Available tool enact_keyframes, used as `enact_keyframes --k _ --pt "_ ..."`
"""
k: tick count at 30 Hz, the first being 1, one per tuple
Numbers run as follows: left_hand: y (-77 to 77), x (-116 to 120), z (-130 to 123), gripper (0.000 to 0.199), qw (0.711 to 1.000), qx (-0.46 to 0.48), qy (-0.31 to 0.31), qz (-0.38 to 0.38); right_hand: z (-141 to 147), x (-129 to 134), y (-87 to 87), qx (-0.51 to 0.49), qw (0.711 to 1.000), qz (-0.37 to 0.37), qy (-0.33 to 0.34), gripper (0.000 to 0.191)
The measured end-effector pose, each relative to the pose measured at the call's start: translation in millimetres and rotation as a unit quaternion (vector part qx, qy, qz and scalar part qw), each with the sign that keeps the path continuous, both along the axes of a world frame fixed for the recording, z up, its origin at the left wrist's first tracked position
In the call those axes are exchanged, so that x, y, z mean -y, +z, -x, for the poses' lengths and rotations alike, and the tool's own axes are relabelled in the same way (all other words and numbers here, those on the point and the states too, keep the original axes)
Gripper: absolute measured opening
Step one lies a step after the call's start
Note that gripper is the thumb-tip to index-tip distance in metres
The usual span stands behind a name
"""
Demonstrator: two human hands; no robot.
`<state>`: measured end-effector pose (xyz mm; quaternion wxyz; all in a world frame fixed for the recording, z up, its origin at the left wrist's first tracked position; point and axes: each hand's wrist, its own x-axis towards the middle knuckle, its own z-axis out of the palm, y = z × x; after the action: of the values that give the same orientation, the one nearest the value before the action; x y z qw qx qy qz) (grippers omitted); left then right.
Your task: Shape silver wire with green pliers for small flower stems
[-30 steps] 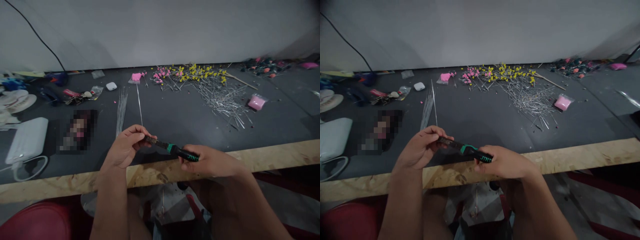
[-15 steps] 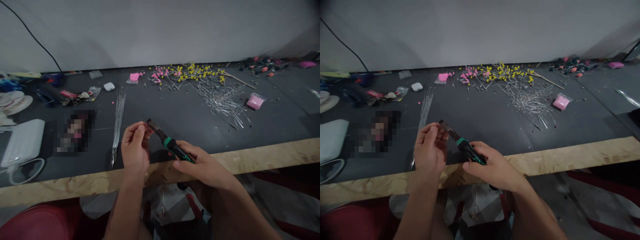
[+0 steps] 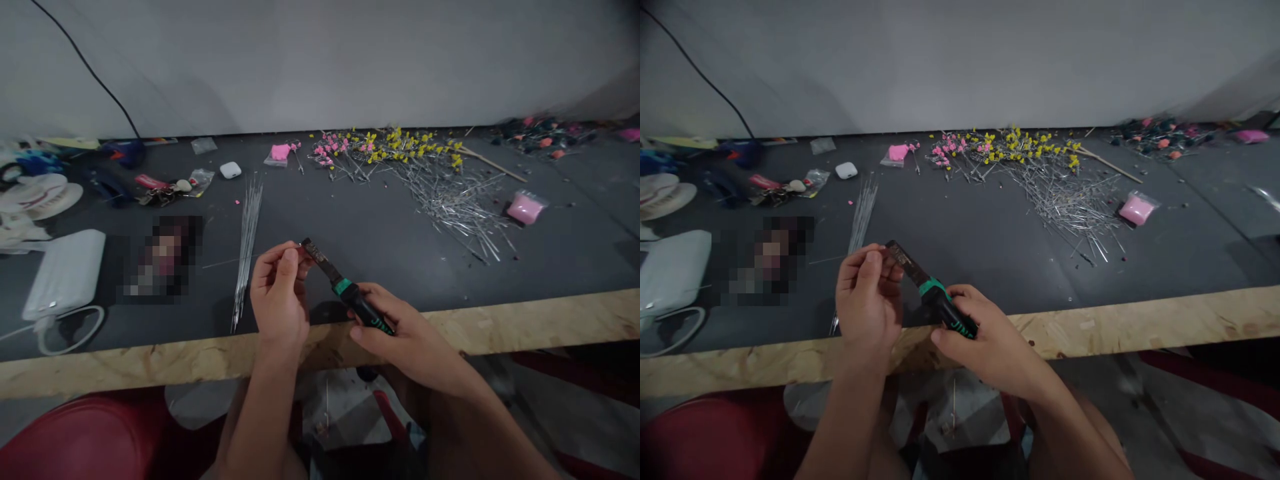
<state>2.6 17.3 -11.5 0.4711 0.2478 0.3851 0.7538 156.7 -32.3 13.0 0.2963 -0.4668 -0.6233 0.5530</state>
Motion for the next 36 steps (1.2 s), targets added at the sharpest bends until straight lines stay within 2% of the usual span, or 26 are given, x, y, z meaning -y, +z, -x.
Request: enact_keyframes --k 13,19,26,36 --pt "-1.3 0.7 0.5 0.006 0.999 -0.024 0.032 0.021 1.0 -0.6 -1.4 -0.004 1.000 -0.007 0.010 0.012" --pt "-1.2 1.3 -1.2 0.006 0.999 -0.022 0.034 0.011 0.9 -0.5 1.3 0.008 1.000 0.000 0.013 0.003" --pt "-1.0 2.0 -1.6 0.004 0.999 -0.028 0.036 0.014 3.1 0.1 0.3 0.025 1.000 -0.007 0.004 0.010" --pt "-3.1 3.4 -2.2 0.006 0.996 -0.063 0.058 0.026 1.8 -1.2 -1.0 0.020 1.000 -0.007 0.009 0.008"
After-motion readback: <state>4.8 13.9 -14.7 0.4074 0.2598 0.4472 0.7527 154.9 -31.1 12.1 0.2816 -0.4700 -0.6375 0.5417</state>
